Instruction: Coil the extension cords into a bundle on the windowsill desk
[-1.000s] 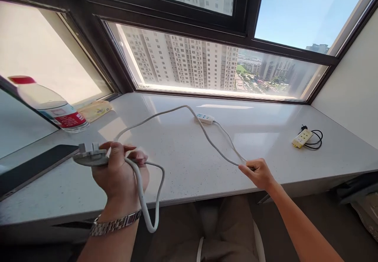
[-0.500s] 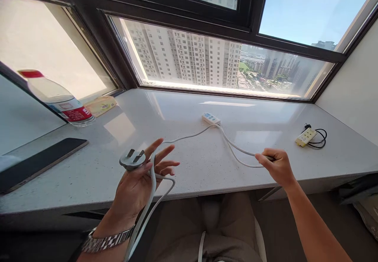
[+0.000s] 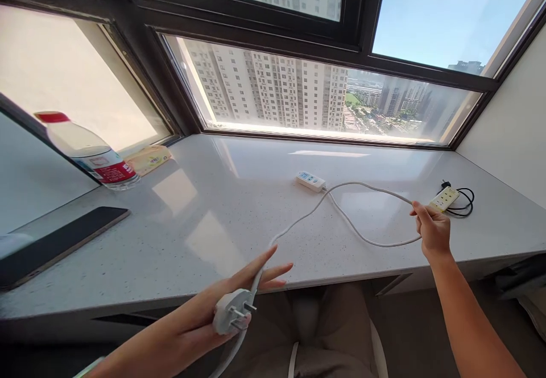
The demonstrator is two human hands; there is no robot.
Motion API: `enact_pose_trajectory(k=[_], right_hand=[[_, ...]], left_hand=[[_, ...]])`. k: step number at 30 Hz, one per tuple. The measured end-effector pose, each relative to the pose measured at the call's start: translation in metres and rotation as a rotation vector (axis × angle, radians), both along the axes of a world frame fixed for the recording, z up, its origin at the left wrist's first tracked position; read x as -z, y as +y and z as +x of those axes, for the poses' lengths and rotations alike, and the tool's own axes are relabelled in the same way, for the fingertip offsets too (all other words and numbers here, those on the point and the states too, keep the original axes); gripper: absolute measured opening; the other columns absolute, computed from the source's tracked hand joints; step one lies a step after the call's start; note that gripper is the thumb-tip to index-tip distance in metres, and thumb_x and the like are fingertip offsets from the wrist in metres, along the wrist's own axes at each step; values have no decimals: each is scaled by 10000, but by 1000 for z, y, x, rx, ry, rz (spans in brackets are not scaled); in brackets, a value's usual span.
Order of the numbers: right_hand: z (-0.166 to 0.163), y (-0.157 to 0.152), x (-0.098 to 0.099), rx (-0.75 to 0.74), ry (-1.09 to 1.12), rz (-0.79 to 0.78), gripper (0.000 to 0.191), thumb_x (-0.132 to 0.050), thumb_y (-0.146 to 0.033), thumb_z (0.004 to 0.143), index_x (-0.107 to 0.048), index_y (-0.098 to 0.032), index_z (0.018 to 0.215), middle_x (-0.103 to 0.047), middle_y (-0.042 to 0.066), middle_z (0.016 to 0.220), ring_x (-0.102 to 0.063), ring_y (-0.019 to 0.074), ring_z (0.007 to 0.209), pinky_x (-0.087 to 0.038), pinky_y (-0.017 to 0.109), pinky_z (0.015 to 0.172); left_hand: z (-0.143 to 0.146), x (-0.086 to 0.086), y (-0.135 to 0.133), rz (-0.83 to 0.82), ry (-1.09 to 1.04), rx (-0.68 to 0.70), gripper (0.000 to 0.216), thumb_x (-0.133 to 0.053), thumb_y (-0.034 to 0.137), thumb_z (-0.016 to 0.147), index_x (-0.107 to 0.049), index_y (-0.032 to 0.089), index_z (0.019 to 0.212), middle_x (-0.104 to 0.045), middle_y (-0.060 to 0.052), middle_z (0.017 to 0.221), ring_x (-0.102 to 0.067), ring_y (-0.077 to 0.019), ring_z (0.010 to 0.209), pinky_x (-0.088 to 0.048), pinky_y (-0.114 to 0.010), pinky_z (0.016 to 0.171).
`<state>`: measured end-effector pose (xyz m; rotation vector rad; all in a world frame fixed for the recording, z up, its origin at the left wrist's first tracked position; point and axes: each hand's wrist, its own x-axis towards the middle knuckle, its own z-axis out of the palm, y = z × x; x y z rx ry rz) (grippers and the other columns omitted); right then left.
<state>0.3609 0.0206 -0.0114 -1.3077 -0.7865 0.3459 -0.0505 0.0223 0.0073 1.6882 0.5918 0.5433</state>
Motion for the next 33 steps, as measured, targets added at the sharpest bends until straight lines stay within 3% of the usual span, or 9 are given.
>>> enact_pose_trajectory(k=[4, 6, 9, 13, 16, 19, 23, 29, 33], right_hand=[[-1, 3, 11, -35, -47, -51, 394, -769, -498, 643, -604, -156, 534, -286, -84, 386, -214, 44, 362, -145, 241, 371], [-2, 4, 14, -61, -53, -68, 419, -761, -531, 642, -602, -157, 538, -270, -86, 391, -204, 46, 368, -142, 241, 376], [-5, 4, 15, -109, -57, -96, 443, -747, -566, 648, -608, -158, 549, -256, -87, 397, -188, 47, 378, -159, 239, 378], [-15, 2, 12, -141, -89, -109, 489, -719, -615, 655, -580, -166, 523, -250, -81, 400, -188, 52, 384, -170, 240, 380], [-28, -2, 11, -146, -195, -117, 517, -667, -644, 693, -570, -170, 510, -241, -73, 401, -199, 61, 384, -172, 243, 381], [-44, -10, 11, -179, -397, -113, 496, -605, -598, 782, -604, -166, 538, -241, -63, 418, -222, 73, 397, -203, 247, 395], [-63, -21, 11, -260, -671, -43, 431, -528, -449, 893, -623, -160, 587, -329, -42, 446, -290, 83, 416, -244, 242, 421], [-84, -34, 13, -392, -1193, 48, 311, -524, -249, 913, -636, -151, 640, -452, -25, 482, -354, 67, 426, -238, 232, 473], [-99, -39, 10, -479, -1440, 26, 412, -528, -265, 878, -485, -158, 482, -408, -35, 431, -268, 61, 413, -164, 255, 488]], left_hand=[[11, 6, -5, 313, 177, 151, 966, -539, -4, 699, -178, 460, 1466, -521, 33, 1390, -555, -238, 1225, -457, -378, 1017], [18, 10, -8, 402, 211, 269, 1039, -513, -26, 659, -102, 458, 1482, -507, 61, 1403, -572, -226, 1205, -472, -349, 1004], [31, 18, -8, 557, 308, 278, 1021, -510, -12, 649, -131, 380, 1512, -542, 10, 1388, -591, -230, 1172, -484, -348, 981], [43, 34, 2, 809, 485, 101, 622, -480, -3, 717, -522, 256, 1281, -714, -56, 1061, -667, -220, 926, -519, -326, 828], [44, 32, 16, 954, 400, -78, 301, -471, 95, 844, -608, 213, 1085, -711, -49, 850, -652, -191, 750, -497, -282, 693], [39, 14, 32, 1023, 228, -354, 204, -466, 224, 913, -640, 200, 1017, -668, -53, 806, -609, -173, 728, -466, -265, 640], [35, -14, 55, 1009, 101, -673, 199, -548, 331, 876, -684, 200, 813, -631, -82, 888, -572, -201, 831, -469, -322, 712], [50, -26, 85, 445, -370, -694, 370, -584, 488, 827, -531, 184, 623, -453, 25, 502, -470, -119, 494, -429, -262, 503], [67, -31, 103, 481, -365, -787, 301, -613, 447, 809, -585, 175, 683, -405, 51, 475, -372, -86, 446, -326, -228, 436]])
